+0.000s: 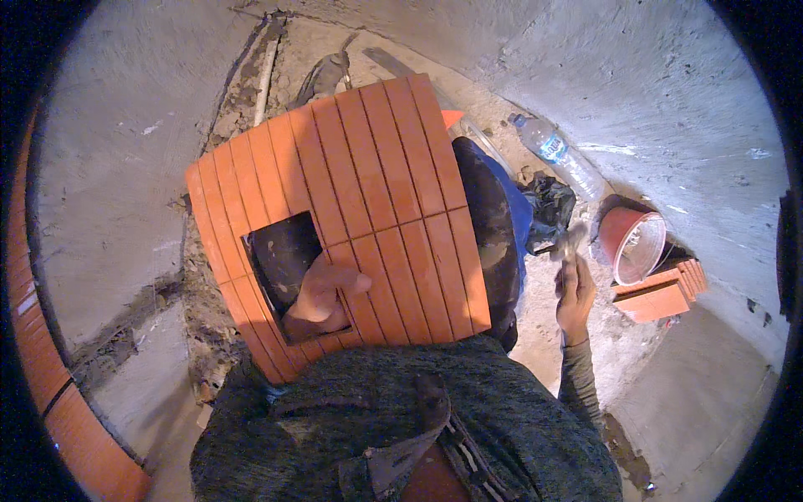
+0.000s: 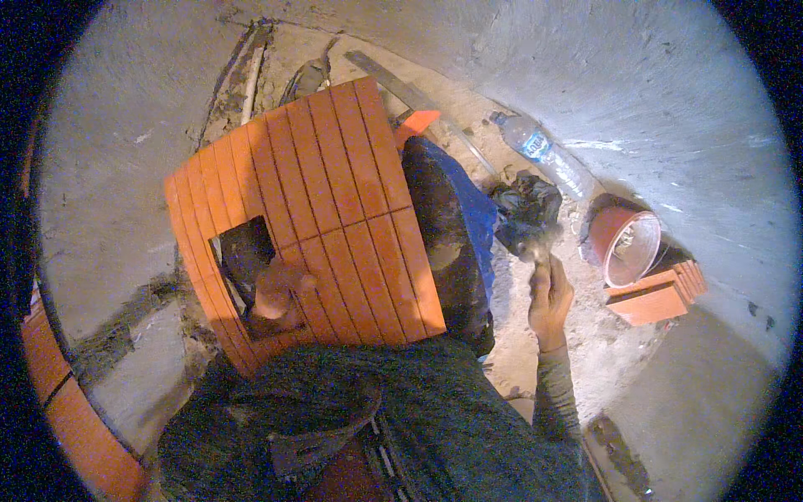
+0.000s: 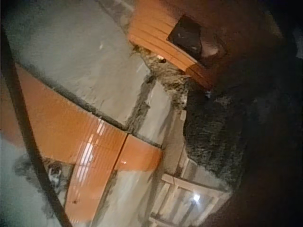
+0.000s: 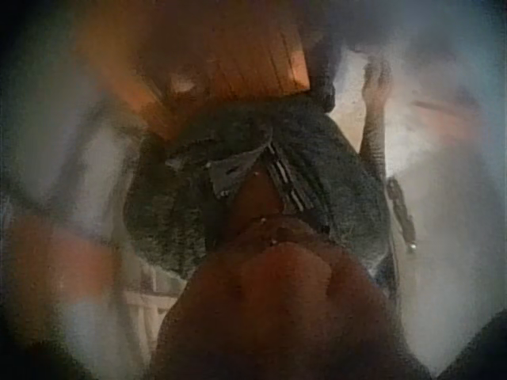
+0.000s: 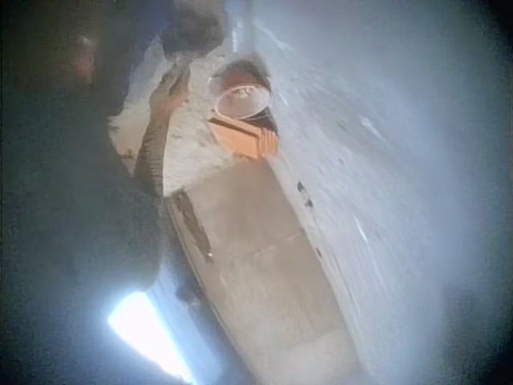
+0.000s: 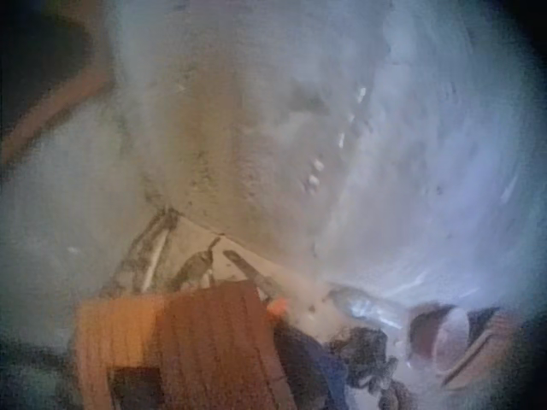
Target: The person holds a pre-assembled panel of orange tiles with a central cutout and repeatedly positions it against a wall. They use a hammer to tap the tiles into place, adjusting the panel multiple times to align it with the existing tiling and a wall fixture.
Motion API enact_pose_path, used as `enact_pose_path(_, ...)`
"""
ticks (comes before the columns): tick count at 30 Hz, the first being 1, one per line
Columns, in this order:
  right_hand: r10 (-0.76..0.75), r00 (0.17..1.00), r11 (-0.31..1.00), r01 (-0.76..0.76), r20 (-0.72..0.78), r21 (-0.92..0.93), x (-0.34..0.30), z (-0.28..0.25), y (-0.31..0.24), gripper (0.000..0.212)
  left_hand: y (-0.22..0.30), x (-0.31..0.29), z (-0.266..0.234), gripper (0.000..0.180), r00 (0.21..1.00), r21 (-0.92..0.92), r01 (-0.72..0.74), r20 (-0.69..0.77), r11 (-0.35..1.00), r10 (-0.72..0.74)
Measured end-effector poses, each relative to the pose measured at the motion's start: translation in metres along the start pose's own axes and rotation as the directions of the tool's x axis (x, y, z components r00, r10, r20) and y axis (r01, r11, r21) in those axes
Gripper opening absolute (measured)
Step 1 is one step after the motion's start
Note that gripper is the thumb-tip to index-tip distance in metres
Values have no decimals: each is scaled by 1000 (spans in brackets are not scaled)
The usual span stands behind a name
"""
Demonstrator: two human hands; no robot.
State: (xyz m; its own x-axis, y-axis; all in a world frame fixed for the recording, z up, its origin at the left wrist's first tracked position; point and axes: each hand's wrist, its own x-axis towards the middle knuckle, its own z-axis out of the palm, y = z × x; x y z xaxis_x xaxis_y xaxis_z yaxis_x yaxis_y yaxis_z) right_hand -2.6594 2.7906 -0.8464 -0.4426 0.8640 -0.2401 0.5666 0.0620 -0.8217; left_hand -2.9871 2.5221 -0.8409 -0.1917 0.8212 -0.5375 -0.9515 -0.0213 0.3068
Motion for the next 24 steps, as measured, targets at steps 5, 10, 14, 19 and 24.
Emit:
enact_pose_path(5, -512, 821, 835, 544, 253, -78, 21, 36, -127, 28, 10, 4, 18, 67, 998, -88, 46, 57, 995, -41)
enact_pose_path(10, -531, 675, 761, 646, 512, -64, 19, 59, -171, 37, -1, 6, 9, 61, 998, -177, -30, 49, 984, 40)
enact_pose_path(14, -559, 616, 716, 696, 555, -52, 18, 70, -188, 36, -1, 6, 0, 53, 994, -341, 93, 89, 935, -66)
enact_pose_path(19, -469, 613, 645, 729, 636, -227, 18, 77, -189, 35, 0, 10, -12, 47, 974, -367, 210, 165, 906, -159)
enact_pose_path(24, -574, 634, 691, 714, 519, -108, 12, 89, -202, 25, 5, 5, -7, 46, 974, -366, 195, 179, 910, -137)
